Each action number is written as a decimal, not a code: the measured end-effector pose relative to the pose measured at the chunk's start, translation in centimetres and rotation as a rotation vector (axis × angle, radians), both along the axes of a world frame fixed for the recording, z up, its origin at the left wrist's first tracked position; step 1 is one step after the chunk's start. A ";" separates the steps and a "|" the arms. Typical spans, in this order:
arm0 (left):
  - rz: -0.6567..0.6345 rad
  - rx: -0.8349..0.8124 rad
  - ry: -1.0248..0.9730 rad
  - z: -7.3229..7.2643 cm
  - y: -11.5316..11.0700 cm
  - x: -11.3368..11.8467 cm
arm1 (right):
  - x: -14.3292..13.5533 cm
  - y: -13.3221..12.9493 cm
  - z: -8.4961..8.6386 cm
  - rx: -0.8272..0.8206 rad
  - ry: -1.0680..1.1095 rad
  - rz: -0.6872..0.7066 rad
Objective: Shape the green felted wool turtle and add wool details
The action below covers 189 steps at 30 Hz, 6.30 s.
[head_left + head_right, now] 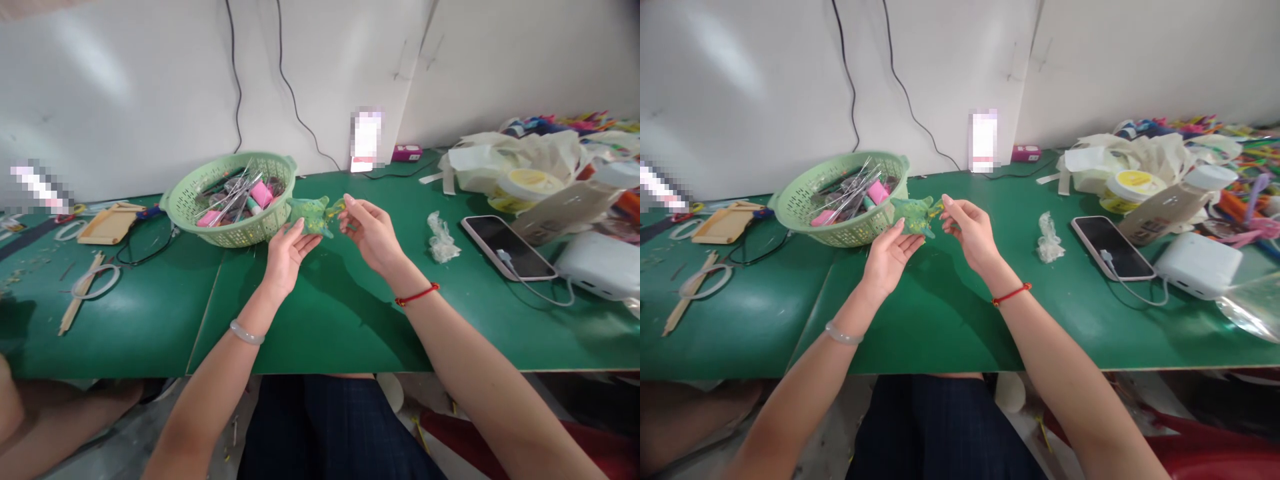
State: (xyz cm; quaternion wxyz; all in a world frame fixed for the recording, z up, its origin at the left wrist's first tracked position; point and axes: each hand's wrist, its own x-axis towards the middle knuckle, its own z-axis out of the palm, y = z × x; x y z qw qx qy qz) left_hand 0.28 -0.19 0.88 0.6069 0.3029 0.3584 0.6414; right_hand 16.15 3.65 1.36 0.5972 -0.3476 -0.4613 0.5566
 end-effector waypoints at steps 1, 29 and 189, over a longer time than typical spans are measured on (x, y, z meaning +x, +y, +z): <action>-0.003 -0.003 -0.003 0.0 0.0 0.1 | 0.0 0.1 -0.1 -0.011 0.017 0.003; 0.017 0.068 -0.020 0.2 -0.1 0.3 | 0.3 -0.2 0.5 -0.075 0.017 -0.006; -0.054 0.011 0.219 0.1 -0.2 0.2 | -0.3 -0.5 0.3 -0.087 0.055 0.067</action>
